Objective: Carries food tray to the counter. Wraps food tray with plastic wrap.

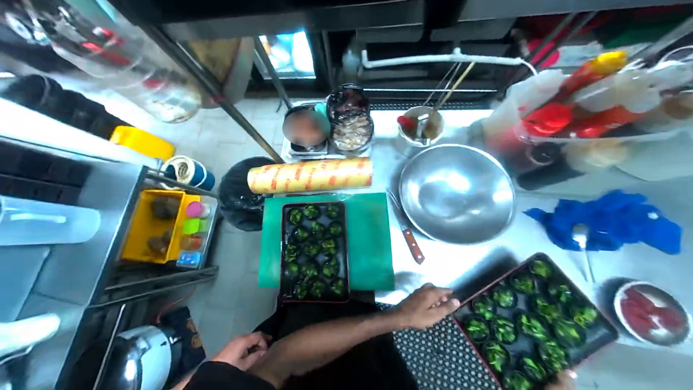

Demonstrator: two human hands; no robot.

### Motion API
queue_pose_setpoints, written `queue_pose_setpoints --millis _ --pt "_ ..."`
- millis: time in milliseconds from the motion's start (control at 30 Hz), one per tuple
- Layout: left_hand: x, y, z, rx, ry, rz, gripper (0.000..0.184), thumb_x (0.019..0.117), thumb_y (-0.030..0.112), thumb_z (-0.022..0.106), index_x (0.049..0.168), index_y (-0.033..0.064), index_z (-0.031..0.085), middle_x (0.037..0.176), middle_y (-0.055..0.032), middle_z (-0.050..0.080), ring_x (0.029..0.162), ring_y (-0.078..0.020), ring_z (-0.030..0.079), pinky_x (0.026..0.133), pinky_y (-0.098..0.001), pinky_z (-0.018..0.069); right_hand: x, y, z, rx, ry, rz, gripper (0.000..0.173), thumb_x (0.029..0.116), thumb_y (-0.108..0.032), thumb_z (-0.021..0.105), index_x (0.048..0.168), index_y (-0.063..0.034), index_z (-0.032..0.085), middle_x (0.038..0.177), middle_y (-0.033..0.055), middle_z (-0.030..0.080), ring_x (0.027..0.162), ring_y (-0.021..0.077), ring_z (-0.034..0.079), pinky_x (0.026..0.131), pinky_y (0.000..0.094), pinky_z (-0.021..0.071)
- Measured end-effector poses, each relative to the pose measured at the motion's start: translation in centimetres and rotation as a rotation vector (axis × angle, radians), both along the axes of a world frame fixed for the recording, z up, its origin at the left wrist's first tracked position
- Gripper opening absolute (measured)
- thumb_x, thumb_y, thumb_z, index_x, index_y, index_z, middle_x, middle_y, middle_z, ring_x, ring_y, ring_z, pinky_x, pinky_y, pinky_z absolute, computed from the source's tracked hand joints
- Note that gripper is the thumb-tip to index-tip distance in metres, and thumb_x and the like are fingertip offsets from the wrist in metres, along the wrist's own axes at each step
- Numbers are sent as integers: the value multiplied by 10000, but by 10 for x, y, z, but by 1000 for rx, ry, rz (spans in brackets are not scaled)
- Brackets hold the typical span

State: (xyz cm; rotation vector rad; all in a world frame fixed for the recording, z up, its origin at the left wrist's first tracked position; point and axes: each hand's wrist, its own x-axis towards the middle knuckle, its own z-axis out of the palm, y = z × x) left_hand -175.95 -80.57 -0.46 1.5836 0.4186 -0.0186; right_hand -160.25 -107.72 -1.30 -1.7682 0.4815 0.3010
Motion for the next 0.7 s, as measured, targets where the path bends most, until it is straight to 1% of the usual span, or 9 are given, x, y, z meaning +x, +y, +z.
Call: queue_pose_setpoints --millis 100,200,233,300,367,467,533,633,700 --pt "-30 36 36 -154 41 9 435 1097 321 454 1336 9 641 1244 -226 641 1094 -297 655 971 -443 537 -7 56 52 -79 -20 71 513 1136 -336 256 1529 -35 390 1402 87 561 1212 87 569 1018 302 499" --pt "-70 73 38 -264 126 61 433 1102 309 425 1348 16 625 1225 -183 675 1031 -262 684 892 -444 566 -13 110 96 -136 37 107 494 1142 -281 209 1552 -40 343 1426 86 529 1230 75 545 1037 273 469" --pt "-86 90 39 -262 158 78 438 1100 325 435 1350 23 628 1235 -172 681 1061 -260 681 917 -455 560 -3 108 83 -136 33 118 484 1143 -286 228 1538 -44 367 1403 95 544 1210 93 564 1028 294 484" --pt "-124 134 46 -202 254 121 433 1081 371 496 1325 57 665 1275 -141 688 1143 -253 675 1003 -483 542 39 55 6 -181 -133 316 562 1129 -366 291 1465 65 424 1343 234 582 1160 212 631 932 405 568" --pt "-168 181 46 -132 316 253 394 1062 358 537 1265 62 700 1228 -123 707 1107 -237 685 991 -468 548 70 42 -32 -292 -71 183 667 1104 -514 323 1415 45 511 1324 244 608 1166 264 632 967 492 540" --pt "-238 234 37 -87 301 623 347 1077 290 500 1216 38 693 1065 -93 709 910 -180 685 835 -385 583 82 65 -31 -333 -35 93 707 1092 -585 245 1374 -7 539 1234 154 633 1095 188 633 953 451 540" --pt "-276 254 32 -141 265 881 336 1090 270 482 1207 28 683 1005 -71 698 849 -160 664 774 -348 572 82 76 -31 -389 -99 123 694 1099 -559 254 1275 6 616 1143 153 670 1044 198 660 922 458 551" --pt "-320 266 23 -277 237 1183 317 1091 268 499 1203 30 676 988 -60 705 833 -157 675 753 -320 577 75 82 -18 -723 -214 248 632 1114 -442 321 1252 68 667 1280 318 646 1266 443 589 1077 629 416" --pt "-342 272 13 -388 216 1322 313 1093 268 497 1210 32 666 985 -61 701 826 -162 685 753 -318 589 63 89 -13 -771 -303 211 556 1101 -387 378 1285 68 641 1298 319 632 1284 447 570 1100 609 399"
